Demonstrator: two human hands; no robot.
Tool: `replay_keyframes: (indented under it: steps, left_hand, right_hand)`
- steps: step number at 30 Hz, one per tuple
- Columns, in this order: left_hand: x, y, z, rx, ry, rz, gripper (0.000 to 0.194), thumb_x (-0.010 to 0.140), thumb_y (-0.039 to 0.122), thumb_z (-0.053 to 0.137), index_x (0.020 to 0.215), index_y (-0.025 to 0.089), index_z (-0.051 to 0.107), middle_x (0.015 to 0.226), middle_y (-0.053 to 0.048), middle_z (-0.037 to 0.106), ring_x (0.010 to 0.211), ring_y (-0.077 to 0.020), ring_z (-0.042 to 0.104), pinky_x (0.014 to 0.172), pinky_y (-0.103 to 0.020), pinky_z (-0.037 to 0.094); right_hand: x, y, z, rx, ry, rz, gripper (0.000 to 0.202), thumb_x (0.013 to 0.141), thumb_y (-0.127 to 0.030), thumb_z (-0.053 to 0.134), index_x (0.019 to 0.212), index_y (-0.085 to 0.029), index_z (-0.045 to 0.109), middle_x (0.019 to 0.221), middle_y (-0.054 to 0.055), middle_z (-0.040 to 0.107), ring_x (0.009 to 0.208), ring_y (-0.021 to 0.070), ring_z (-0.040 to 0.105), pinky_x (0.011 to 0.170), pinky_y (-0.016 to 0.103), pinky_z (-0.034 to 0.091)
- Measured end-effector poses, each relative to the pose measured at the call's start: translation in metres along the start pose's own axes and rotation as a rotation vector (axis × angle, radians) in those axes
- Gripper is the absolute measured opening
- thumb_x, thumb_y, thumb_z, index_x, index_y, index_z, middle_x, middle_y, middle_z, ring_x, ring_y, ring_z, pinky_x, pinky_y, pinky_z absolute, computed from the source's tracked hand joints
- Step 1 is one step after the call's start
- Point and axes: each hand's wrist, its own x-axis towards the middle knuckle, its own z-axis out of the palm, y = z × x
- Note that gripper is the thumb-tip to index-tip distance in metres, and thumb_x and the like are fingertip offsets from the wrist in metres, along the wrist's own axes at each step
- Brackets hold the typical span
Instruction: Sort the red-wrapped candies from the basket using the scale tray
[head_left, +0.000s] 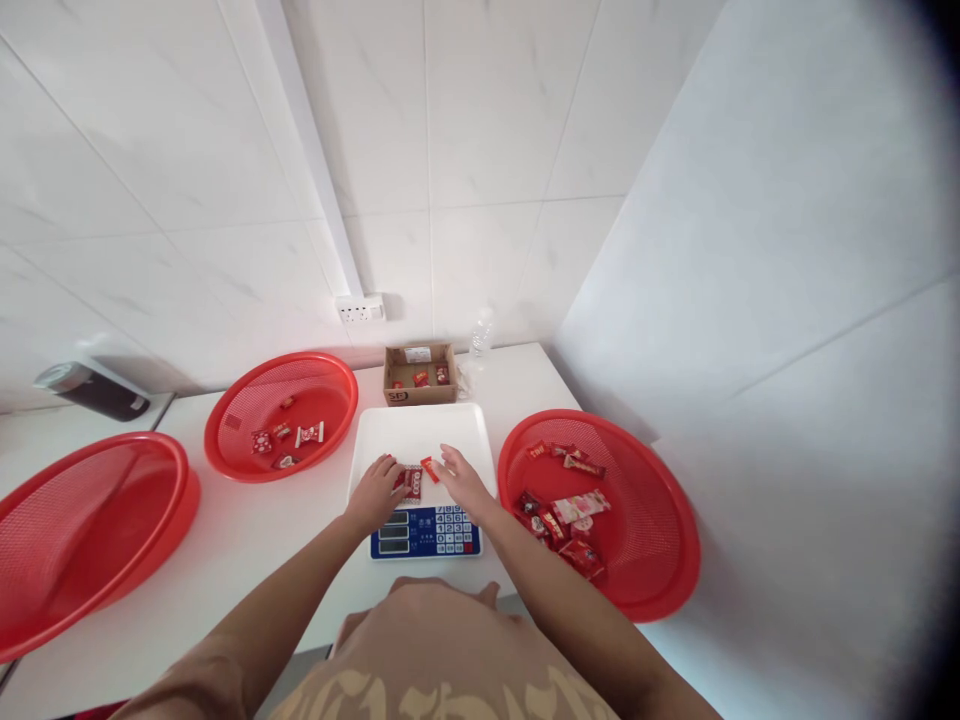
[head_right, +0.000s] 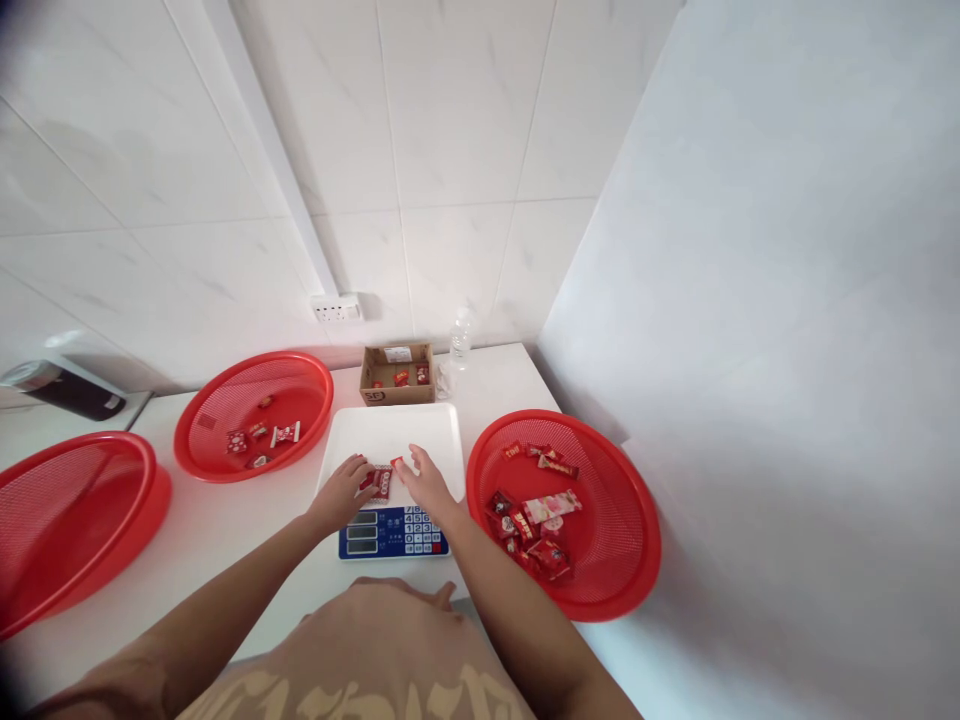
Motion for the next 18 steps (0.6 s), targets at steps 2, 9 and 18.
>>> replay_keyframes:
  steps: [2,9,18]
  left_hand:
    - [0.001,0.000,0.002,0.013,0.022,-0.037,0.018,0.073,0.024,0.066,0.091,0.024,0.066,0.120,-0.012,0.056,0.130,-0.0319,0.033,0.112,-0.048,0.016]
    - [-0.005,0.005,0.005,-0.178,0.096,-0.177,0.028,0.067,0.027,0.072,0.095,0.029,0.066,0.138,-0.008,0.047,0.140,-0.0291,0.017,0.113,-0.046,0.008]
    - [-0.022,0.017,-0.008,-0.339,0.151,-0.205,0.034,0.064,0.021,0.074,0.096,0.027,0.066,0.138,-0.008,0.047,0.141,-0.0278,0.015,0.115,-0.041,0.000]
  right_hand:
    - [-0.001,0.002,-0.010,-0.130,0.085,-0.131,0.053,0.082,-0.044,0.051,0.128,-0.020,0.047,0.135,0.011,0.049,0.125,0.0213,0.045,0.101,0.036,0.037]
    - [-0.005,0.047,-0.126,-0.662,0.476,-0.176,0.047,0.088,-0.031,0.037,0.132,-0.017,0.044,0.137,0.012,0.045,0.131,0.0236,0.034,0.110,0.042,0.024]
    - [-0.005,0.113,-0.229,-0.903,0.420,0.288,0.061,0.076,-0.016,0.048,0.136,-0.010,0.040,0.141,0.017,0.040,0.133,0.0288,0.033,0.105,0.039,0.028]
